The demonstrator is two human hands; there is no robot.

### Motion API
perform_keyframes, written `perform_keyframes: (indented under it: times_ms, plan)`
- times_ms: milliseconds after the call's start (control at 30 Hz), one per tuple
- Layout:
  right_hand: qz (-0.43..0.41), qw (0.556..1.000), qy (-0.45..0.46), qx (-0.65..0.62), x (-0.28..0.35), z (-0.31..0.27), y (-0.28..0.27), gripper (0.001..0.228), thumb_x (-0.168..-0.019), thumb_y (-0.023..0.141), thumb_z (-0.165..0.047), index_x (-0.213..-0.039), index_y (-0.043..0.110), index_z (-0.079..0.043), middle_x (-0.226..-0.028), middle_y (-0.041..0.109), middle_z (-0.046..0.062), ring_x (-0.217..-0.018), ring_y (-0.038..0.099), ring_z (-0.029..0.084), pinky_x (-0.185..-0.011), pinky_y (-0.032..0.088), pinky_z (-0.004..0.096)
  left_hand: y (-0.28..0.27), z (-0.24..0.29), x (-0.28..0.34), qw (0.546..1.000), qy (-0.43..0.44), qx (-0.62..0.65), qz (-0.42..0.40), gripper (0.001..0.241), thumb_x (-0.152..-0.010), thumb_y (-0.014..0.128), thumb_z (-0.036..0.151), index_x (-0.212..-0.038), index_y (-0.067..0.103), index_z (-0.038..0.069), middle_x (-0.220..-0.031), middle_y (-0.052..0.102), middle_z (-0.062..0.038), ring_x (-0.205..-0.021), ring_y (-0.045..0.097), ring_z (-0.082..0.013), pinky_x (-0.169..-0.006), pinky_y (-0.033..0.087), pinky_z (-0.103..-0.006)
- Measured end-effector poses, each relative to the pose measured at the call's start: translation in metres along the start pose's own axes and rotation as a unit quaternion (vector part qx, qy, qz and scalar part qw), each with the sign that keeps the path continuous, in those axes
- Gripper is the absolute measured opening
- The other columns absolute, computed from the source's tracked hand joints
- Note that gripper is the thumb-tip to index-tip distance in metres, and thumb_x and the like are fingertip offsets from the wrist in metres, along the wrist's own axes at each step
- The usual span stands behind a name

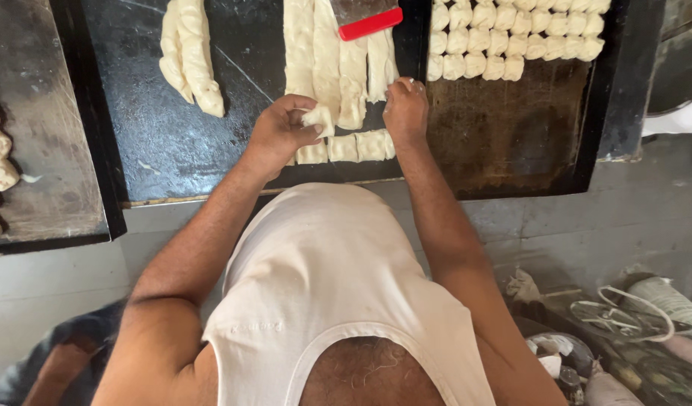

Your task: The person cuts a long strip of dough into small pieces using a red-handled scraper and then shapes each piece by hand into a twisted knot. The finished dough pieces are placed onto a metal tray to the right.

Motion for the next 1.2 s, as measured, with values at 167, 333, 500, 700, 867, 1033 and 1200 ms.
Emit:
perform_keyframes:
  times_ms: [167,333,500,700,867,1033,1200]
  plan:
    - [-0.094,0.994,0.021,0.052,0.007,0.019,0.019,0.009,-0.077,0.07,0.006,-0.081,0.065,-0.001,-0.093,0.066,0.019,-0.094,0.061,0.041,-0.085,0.051,0.05,0.014,-0.015,-0.01,0.997,0.0,-0.049,0.067,0.039,-0.087,0.076,0.001,-0.121,0.056,-0.003,-0.098,0.066,-0.007,-0.085,0.062,-0.0101,-0.074,0.055,-0.0249]
    - [-0.196,0.98,0.027,0.026,0.005,0.011,0.005,0.015,-0.073,0.067,0.004,-0.087,0.068,0.0,-0.094,0.067,0.024,-0.094,0.064,0.044,-0.083,0.052,0.052,0.022,-0.013,-0.015,0.992,0.007,-0.095,0.086,0.034,-0.083,0.079,0.001,-0.112,0.062,-0.002,-0.091,0.066,-0.002,-0.079,0.058,-0.0081,-0.069,0.051,-0.0239]
    - [-0.292,0.936,0.131,-0.147,0.018,-0.034,-0.066,0.031,-0.085,0.069,-0.002,-0.116,0.075,-0.004,-0.095,0.074,0.018,-0.087,0.072,0.034,-0.081,0.057,0.041,0.009,0.002,-0.006,0.985,0.031,-0.129,0.11,0.028,-0.081,0.081,0.003,-0.106,0.069,-0.001,-0.078,0.06,0.001,-0.068,0.053,-0.0076,-0.059,0.044,-0.0257]
    - [-0.142,0.855,0.177,-0.466,0.011,-0.125,-0.093,0.025,-0.093,0.069,0.003,-0.116,0.075,-0.004,-0.102,0.072,0.003,-0.09,0.071,0.009,-0.08,0.06,0.025,0.008,0.015,0.0,0.984,0.056,-0.159,0.051,0.024,-0.084,0.081,0.004,-0.105,0.07,0.0,-0.083,0.071,-0.004,-0.071,0.064,-0.0077,-0.062,0.053,-0.0219]
    - [-0.048,0.922,0.14,-0.359,0.002,-0.135,-0.091,0.031,-0.086,0.084,0.001,-0.115,0.074,0.0,-0.096,0.063,0.008,-0.079,0.061,0.011,-0.069,0.054,0.026,0.021,0.035,0.007,0.991,0.092,-0.084,-0.049,0.026,-0.086,0.069,0.0,-0.112,0.069,0.0,-0.094,0.075,-0.003,-0.079,0.069,-0.0067,-0.068,0.057,-0.0222]
    - [-0.04,0.857,0.209,-0.47,0.013,-0.106,-0.064,0.016,-0.095,0.082,-0.003,-0.107,0.073,-0.001,-0.1,0.072,0.008,-0.087,0.069,0.014,-0.075,0.055,0.028,0.03,0.048,0.02,0.976,0.058,-0.206,-0.036,0.04,-0.09,0.078,0.006,-0.125,0.062,-0.004,-0.086,0.073,-0.009,-0.071,0.067,-0.0107,-0.061,0.056,-0.0271]
    - [0.096,0.965,-0.238,-0.062,0.016,-0.17,-0.111,0.045,-0.079,0.079,-0.023,-0.112,0.074,0.009,-0.117,0.062,0.018,-0.108,0.064,0.03,-0.089,0.061,0.042,0.038,0.034,0.0,0.998,0.035,-0.028,0.033,0.032,-0.087,0.064,-0.006,-0.118,0.067,-0.011,-0.096,0.075,-0.014,-0.08,0.075,-0.0178,-0.067,0.065,-0.0287]
Point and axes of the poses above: each hand's wrist, its own x-axis away from the middle knuckle, its own y-axis out of the palm, z = x × y, the point moved 7 cm from there along -x, towards the middle knuckle
